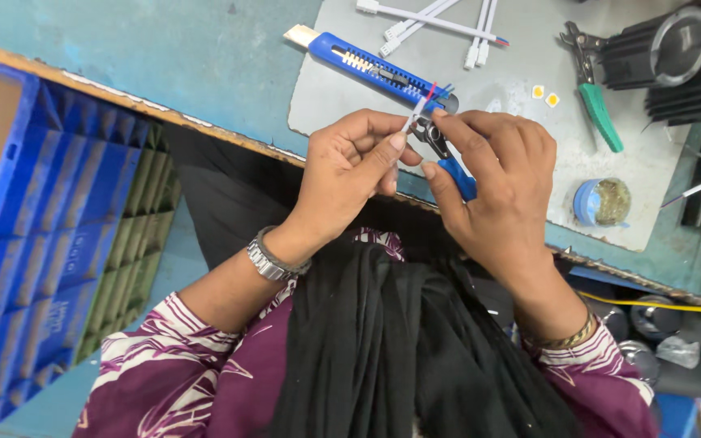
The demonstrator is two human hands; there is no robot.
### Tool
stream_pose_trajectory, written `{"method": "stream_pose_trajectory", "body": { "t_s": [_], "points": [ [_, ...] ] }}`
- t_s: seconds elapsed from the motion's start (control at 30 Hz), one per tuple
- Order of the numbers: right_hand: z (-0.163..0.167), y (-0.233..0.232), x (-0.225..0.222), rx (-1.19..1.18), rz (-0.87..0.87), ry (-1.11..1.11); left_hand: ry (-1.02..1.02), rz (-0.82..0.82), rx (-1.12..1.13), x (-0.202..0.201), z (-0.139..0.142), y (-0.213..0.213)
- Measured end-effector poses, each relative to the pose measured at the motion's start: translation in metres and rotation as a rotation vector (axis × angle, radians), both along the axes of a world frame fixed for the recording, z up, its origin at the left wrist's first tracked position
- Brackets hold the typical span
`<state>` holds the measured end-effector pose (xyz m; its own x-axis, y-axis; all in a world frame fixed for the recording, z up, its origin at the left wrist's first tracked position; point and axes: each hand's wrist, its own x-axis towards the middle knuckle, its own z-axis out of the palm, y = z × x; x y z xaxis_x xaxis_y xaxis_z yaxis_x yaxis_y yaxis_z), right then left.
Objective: The person strips the insulation from the ends of red and blue wires using pliers, twists the exposed strands, and solders the wire ends with a soldering iron, dipping them in flux. They then position the wired lead near a black heat-sink housing on the workbench.
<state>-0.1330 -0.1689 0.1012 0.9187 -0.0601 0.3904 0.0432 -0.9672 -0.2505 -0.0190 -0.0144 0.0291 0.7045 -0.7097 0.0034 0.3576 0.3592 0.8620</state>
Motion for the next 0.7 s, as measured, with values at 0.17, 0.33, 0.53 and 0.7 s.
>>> {"method": "stream_pose_trajectory", "body": {
  "t_s": [0.17,0.33,0.53,0.7],
  "points": [
    [0.0004,0.0002,-0.0032,-0.002,-0.028,0.003,0.013,-0.005,0.005,0.0002,0.0011,0.0018],
    [0.0028,0.0011,-0.0053,-0.038,-0.012,-0.01,0.019,-0.011,0.0,-0.0006,-0.0001,0.0025],
    [0.0025,0.0067,-0.007,-0.044,0.093,-0.02,0.037,0.018,0.044,-0.0022,-0.0051,-0.0008],
    [0.0051,-0.0012,-0.0069,0.025,-0.054,-0.075,0.016,-0.01,0.013,-0.0017,-0.0014,0.0]
  ]
}}
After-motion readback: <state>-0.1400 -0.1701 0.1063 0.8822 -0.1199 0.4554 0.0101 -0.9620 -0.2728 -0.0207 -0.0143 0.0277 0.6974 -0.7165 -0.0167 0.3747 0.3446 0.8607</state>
